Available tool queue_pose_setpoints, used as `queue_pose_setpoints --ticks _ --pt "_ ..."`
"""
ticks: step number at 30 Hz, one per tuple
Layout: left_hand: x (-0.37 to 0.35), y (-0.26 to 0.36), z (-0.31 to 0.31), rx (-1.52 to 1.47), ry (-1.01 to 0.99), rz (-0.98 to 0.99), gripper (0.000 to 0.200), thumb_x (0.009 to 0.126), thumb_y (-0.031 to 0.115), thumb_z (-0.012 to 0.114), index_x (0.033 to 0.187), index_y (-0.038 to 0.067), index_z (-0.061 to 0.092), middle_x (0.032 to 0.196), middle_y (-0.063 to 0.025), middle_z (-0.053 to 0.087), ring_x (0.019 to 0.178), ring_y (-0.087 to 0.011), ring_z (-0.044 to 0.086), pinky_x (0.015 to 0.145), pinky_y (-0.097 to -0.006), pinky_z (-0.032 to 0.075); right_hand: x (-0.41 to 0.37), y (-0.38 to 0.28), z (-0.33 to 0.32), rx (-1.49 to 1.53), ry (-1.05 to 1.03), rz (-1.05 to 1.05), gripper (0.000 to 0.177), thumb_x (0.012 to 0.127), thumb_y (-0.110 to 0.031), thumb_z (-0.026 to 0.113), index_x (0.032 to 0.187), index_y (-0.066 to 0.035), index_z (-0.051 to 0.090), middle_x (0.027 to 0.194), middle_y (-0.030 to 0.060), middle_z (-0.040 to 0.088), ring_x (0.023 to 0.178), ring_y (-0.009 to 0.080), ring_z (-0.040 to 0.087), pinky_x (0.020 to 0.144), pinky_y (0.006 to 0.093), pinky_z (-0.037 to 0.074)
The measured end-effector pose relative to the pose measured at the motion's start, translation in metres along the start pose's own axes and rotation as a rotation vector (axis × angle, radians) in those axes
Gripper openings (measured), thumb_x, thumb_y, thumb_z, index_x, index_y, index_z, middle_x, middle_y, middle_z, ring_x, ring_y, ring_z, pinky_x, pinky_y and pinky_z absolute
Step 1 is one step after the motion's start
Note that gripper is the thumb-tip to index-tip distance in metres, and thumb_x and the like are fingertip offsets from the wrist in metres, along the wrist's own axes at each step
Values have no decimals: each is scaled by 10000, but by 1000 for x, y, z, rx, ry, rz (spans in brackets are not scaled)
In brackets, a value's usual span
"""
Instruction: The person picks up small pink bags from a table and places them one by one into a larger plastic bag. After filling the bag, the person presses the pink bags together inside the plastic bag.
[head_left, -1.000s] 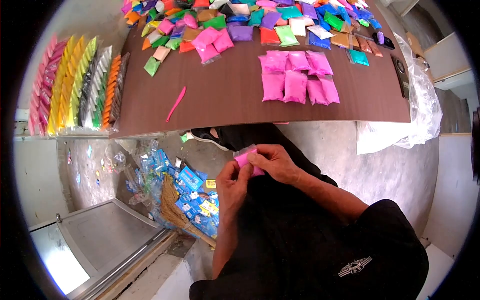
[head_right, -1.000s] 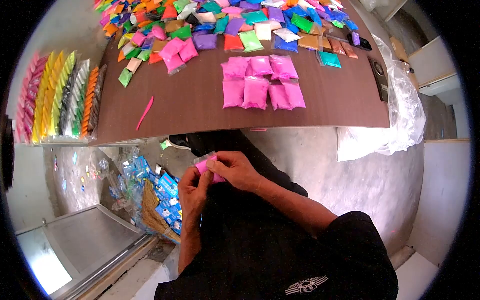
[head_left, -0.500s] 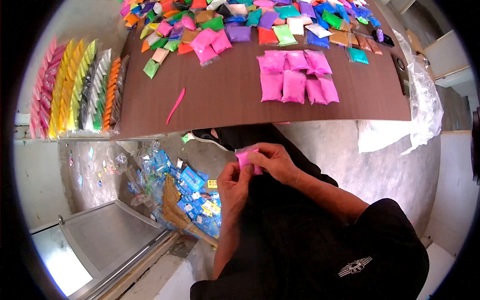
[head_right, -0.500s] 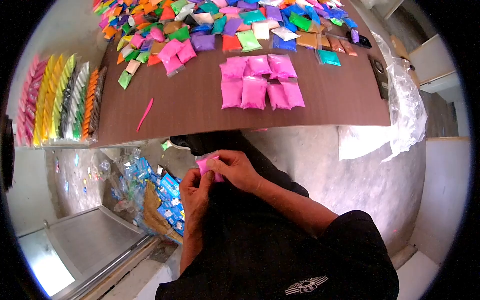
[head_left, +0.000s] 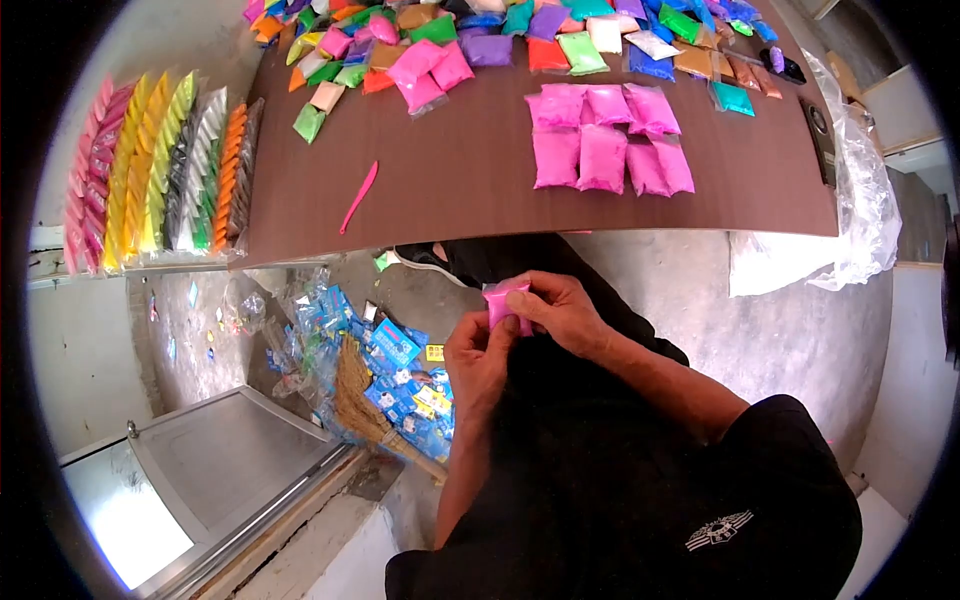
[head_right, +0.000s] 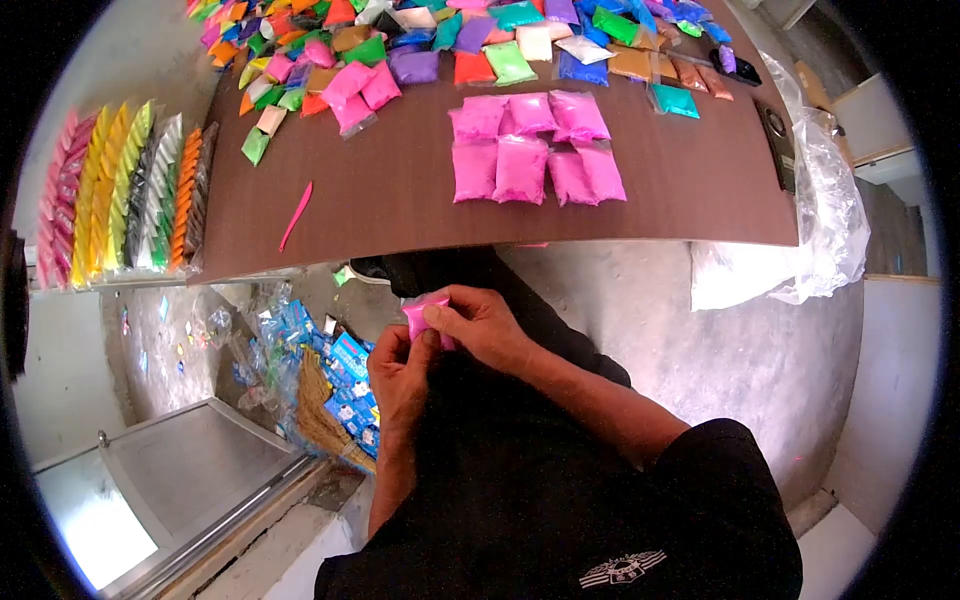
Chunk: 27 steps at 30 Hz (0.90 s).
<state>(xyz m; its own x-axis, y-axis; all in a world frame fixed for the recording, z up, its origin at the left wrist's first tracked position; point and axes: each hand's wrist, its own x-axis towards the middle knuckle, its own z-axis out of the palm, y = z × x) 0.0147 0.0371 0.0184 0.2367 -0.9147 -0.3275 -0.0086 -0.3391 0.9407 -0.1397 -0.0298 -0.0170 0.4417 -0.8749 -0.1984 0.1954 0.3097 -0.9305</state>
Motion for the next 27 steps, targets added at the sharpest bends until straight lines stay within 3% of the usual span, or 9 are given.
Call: queue_pose_setpoints --ticks 4,10,14,18,24,27 --pt "0 -4 -1 10 -26 21 158 1023 166 749 1059 18 708 874 13 696 770 -60 593 694 -226 465 2 6 -3 -39 7 -29 243 1051 -221 683 1151 -12 758 957 -7 721 888 67 626 800 273 540" --pt "3 3 6 -39 101 44 194 1038 200 730 1092 13 720 875 9 683 787 -68 573 704 -242 455 2 9 -3 -25 -53 -24 214 1040 -199 705 1128 -10 754 946 -14 724 905 63 635 805 263 542" --pt "5 -3 -2 2 107 83 193 1040 209 729 1018 18 716 857 22 663 780 -63 554 699 -240 445 3 3 1 -88 -44 -29 192 1039 -185 710 1116 -13 743 942 -14 720 906 60 638 802 256 543" --pt "6 -4 -4 58 113 131 212 1036 219 739 977 19 702 847 27 654 777 -58 547 694 -239 442 3 4 2 31 -24 -32 172 1038 -169 713 1121 -18 727 951 -6 716 895 61 641 793 255 545" --pt "4 -2 0 -68 161 45 205 1030 212 748 987 15 707 851 22 663 772 -61 551 687 -245 450 2 4 -4 -59 -86 -6 171 1038 -164 711 1125 -16 719 975 -8 707 904 61 636 801 252 541" --pt "3 1 -5 15 146 47 209 1034 217 741 1004 12 714 855 23 664 775 -61 554 692 -246 455 2 5 -2 -60 -108 -25 172 1040 -169 707 1119 -17 719 962 -10 706 896 61 632 795 258 542"
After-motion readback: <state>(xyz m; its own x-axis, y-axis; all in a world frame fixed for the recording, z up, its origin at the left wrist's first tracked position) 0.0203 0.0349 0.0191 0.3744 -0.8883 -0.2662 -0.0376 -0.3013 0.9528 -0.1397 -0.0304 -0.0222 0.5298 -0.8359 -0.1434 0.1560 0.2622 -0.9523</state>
